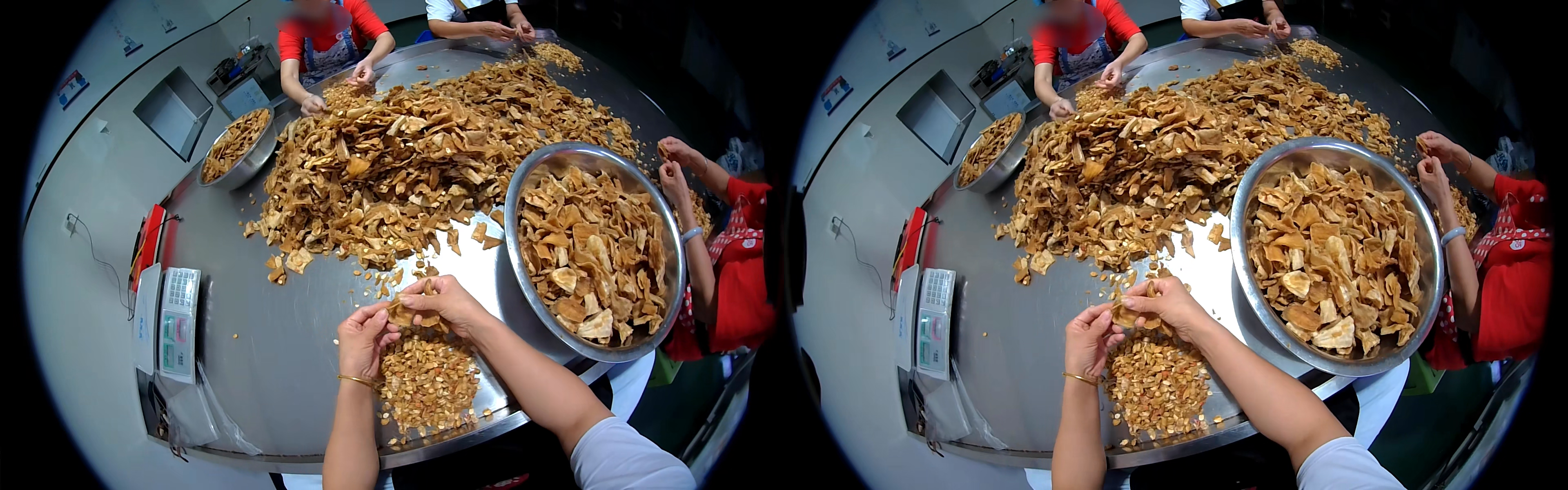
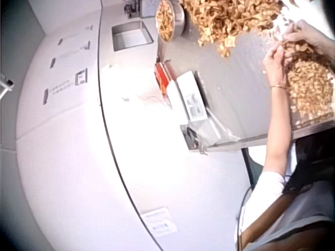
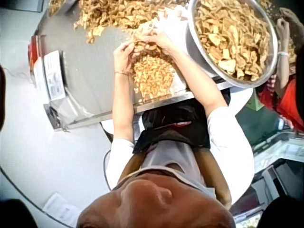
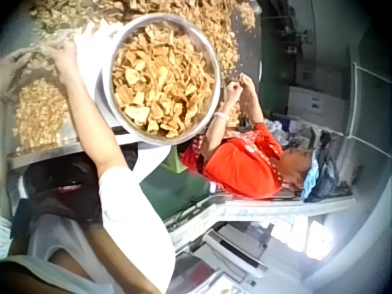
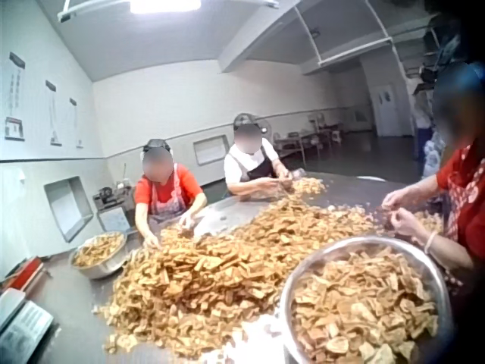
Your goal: The person sorts a large pile of dried mushroom slices on a stainless steel table, separating smaller pieces from larger ones by hand. They place the sorted pieces into a metal bowl while other workers perform similar tasks in the background.
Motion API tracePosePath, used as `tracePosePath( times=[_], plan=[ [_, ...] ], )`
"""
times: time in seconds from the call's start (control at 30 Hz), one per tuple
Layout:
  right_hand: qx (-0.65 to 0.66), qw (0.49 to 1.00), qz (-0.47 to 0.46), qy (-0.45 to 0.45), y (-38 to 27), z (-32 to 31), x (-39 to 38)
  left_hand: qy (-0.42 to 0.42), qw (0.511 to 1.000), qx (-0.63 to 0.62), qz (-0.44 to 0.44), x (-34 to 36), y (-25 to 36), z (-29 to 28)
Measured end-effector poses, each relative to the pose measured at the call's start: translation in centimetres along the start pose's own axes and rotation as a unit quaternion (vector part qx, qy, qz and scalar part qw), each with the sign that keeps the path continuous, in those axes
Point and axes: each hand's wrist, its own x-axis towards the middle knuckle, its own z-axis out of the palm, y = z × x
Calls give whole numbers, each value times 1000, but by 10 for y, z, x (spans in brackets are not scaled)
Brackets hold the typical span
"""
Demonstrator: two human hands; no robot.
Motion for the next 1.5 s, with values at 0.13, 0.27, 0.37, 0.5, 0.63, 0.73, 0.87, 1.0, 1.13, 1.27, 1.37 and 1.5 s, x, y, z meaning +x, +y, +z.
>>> tracePosePath(
  times=[0.13,0.27,0.37,0.5,0.63,0.73,0.87,1.0,1.13,1.27,1.37,1.5],
  plan=[
    [31,999,6,21,4,3,0,-19,991,-121,-49,-1,-8,-10],
    [67,994,26,80,6,4,1,-33,978,-200,-54,2,-8,-23],
    [58,994,20,92,5,2,0,-21,974,-222,-41,5,-8,-25],
    [84,991,-8,106,2,1,-6,-26,971,-237,-32,2,-2,-19],
    [36,982,-129,130,-39,24,-49,-34,969,-245,-10,0,-5,-25],
    [-71,945,-265,177,-79,10,-85,-22,976,-218,-4,-3,-1,-15],
    [-288,863,-316,268,-124,-27,-128,-24,986,-162,14,-7,2,-5],
    [-360,802,-345,328,-130,-61,-133,-44,994,-101,29,-9,1,-1],
    [-454,719,-413,326,-93,-37,-100,-46,997,-41,54,-10,0,3],
    [-433,844,-269,167,-43,11,-54,-36,993,13,115,-11,1,5],
    [-375,888,-234,127,-8,19,-28,-30,989,45,139,-14,3,10],
    [-156,971,-162,78,11,7,-18,-50,994,42,87,-18,5,13]
  ],
)
